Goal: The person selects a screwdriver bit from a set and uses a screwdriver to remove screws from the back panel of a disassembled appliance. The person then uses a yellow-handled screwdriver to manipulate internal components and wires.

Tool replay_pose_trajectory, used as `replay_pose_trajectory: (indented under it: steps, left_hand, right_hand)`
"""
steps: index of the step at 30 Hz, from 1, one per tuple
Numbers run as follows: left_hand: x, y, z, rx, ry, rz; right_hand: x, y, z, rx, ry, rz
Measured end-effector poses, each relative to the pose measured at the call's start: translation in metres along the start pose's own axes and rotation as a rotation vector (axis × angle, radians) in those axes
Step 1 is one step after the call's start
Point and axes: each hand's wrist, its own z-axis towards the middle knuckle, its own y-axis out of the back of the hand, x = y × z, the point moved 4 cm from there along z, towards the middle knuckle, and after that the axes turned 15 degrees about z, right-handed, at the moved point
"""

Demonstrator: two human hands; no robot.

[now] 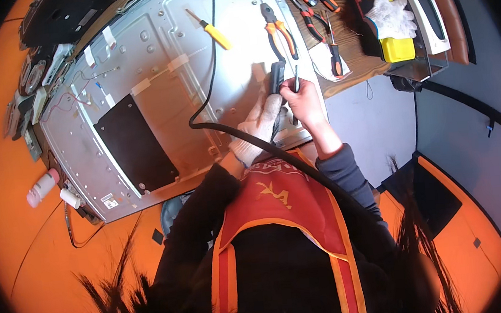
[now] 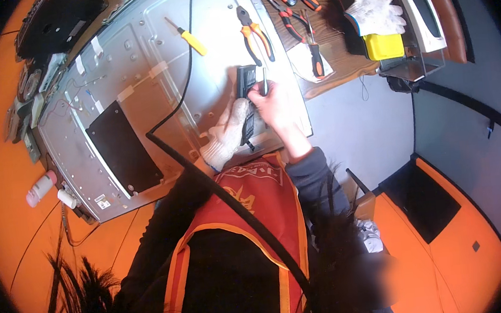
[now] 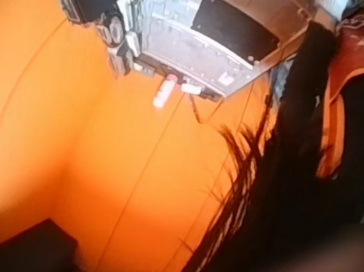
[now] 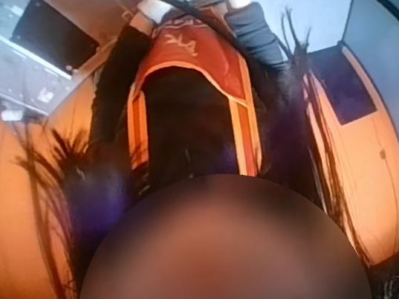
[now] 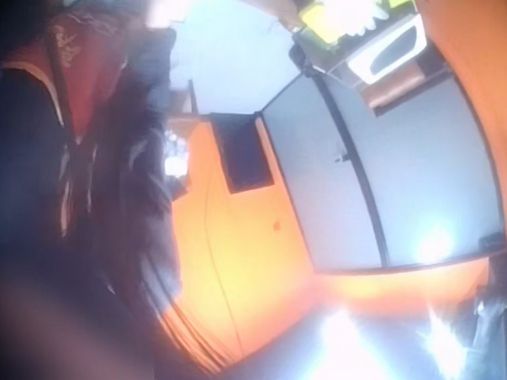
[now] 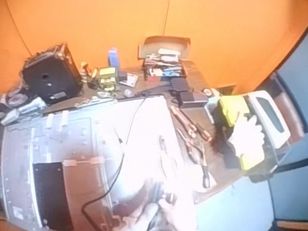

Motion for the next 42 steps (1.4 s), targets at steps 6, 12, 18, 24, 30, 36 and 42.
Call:
replay_pose_trajectory:
  steps: [6, 12, 18, 24, 30, 36, 42]
  left_hand:
    - [0.034, 0.0, 0.003, -0.172, 0.26, -0.393]
    - [0.044, 0.001, 0.009, -0.247, 0.383, -0.768]
    - [0.047, 0.031, 0.01, -0.318, 0.203, -0.098]
    - [0.034, 0.048, -0.007, -0.335, 0.182, 0.437]
    - [0.036, 0.056, -0.001, -0.294, 0.135, 0.628]
    - [0.018, 0.046, -0.002, -0.296, -0.018, 0.351]
    - [-0.044, 0.032, -0.03, -0.294, -0.122, 0.256]
  right_hand:
    - [-0.038, -0.02, 0.008, -0.083, 0.15, 0.017]
    - [-0.042, -0.022, 0.007, -0.123, 0.208, 0.062]
    - [-0.018, -0.019, -0.003, 0.031, 0.135, 0.419]
    - [0.005, -0.012, -0.009, 0.102, -0.02, 0.488]
    - [0.011, -0.007, -0.009, 0.116, -0.008, 0.613]
    - [0.034, 0.017, -0.027, 0.154, 0.086, 0.664]
    - [0.074, 0.029, -0.067, 0.263, 0.418, 0.771]
